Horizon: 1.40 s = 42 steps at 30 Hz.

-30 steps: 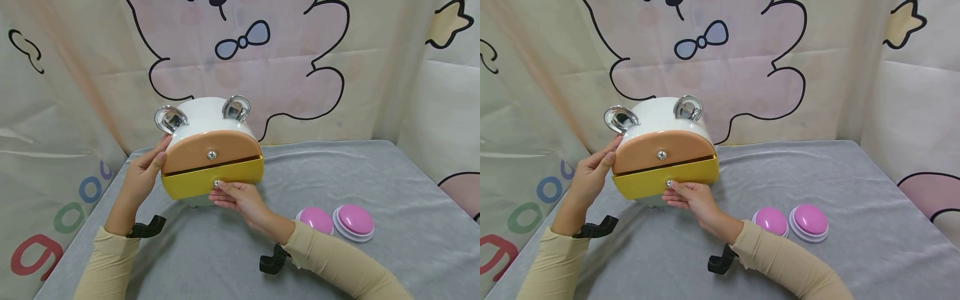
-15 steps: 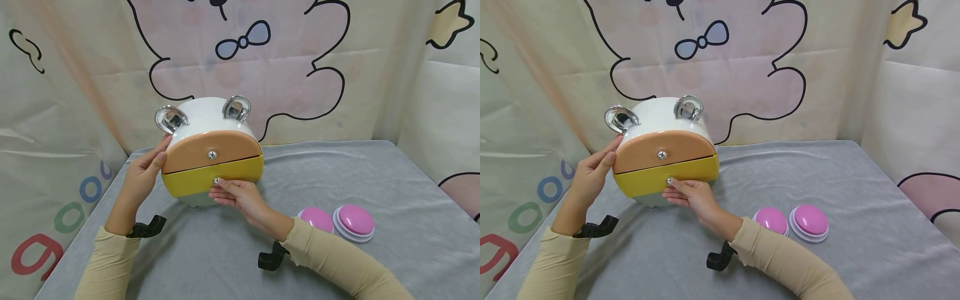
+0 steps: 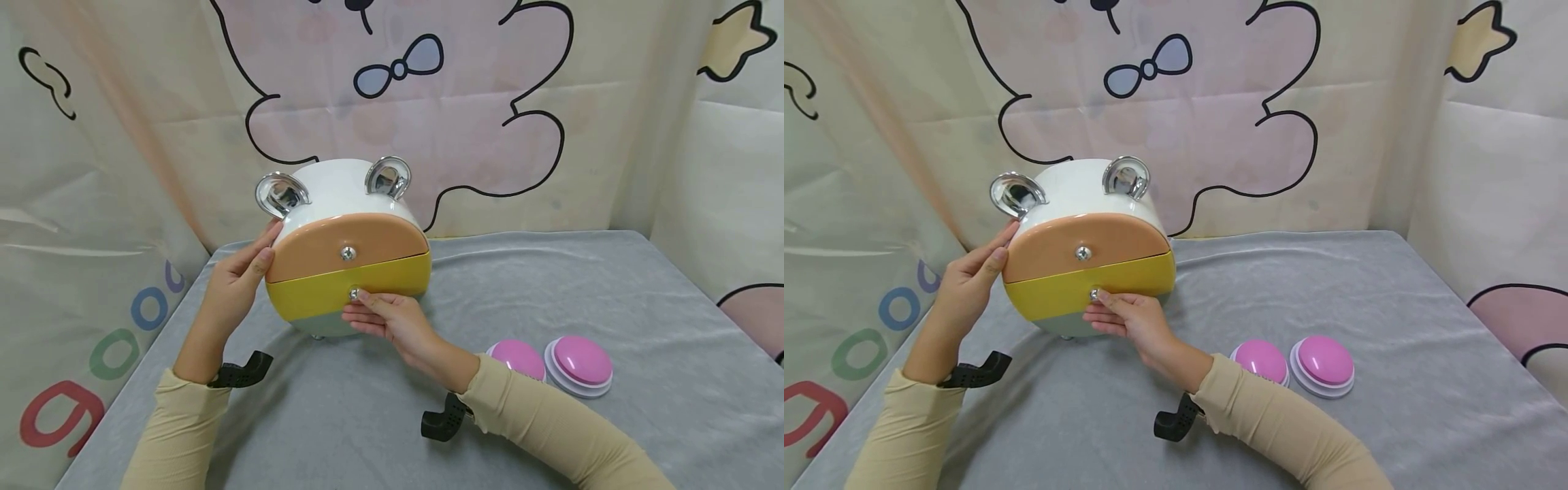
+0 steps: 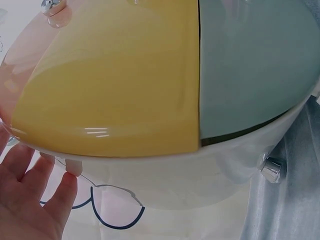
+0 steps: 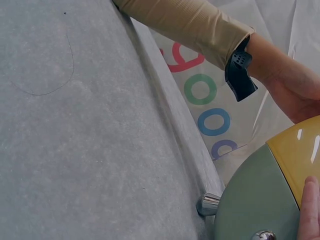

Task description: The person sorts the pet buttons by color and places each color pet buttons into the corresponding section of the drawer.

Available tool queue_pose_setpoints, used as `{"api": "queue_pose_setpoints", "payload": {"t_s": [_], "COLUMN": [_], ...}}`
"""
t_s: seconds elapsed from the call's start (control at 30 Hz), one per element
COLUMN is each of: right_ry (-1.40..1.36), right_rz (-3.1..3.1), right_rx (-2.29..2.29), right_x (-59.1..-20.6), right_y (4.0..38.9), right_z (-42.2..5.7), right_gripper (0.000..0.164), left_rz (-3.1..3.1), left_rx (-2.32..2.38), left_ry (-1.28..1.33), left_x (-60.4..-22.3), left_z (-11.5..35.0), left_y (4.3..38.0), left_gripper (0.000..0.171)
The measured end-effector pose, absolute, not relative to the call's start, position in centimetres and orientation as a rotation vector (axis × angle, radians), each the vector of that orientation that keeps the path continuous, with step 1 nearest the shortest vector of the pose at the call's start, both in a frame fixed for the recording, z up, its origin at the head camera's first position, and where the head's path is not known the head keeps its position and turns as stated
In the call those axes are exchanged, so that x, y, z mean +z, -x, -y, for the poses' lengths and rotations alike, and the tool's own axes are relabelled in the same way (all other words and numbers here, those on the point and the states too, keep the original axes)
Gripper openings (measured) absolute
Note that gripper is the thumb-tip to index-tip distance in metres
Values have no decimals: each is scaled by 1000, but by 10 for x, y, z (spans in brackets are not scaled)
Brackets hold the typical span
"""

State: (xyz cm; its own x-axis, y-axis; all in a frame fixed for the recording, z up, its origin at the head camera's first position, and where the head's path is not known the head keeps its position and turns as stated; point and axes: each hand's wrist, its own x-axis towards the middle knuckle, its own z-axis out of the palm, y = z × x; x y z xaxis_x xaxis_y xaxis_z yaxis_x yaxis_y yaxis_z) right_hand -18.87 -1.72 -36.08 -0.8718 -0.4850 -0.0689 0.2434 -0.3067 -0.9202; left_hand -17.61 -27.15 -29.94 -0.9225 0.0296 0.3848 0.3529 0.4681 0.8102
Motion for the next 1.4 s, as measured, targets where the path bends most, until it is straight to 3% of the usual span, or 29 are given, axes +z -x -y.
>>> {"api": "queue_pose_setpoints", "payload": {"t_s": [0.47,0.87,1.4], "right_ry": [214,32,-104], "right_rz": [-1500,-1323,-1188], "right_rx": [-2064,-2013,-2066], "right_x": [-371,-390,-399], "right_y": [183,185,188], "right_z": [8,2,10], "right_gripper": [38,35,23], "left_rz": [2369,2509,2476], "left_rx": [-1472,-1418,-1315], "left_ry": [401,339,387], "left_x": [-301,-297,-302], "left_z": [273,274,274], "left_y": [178,175,176], "left_gripper": [43,73,78]}}
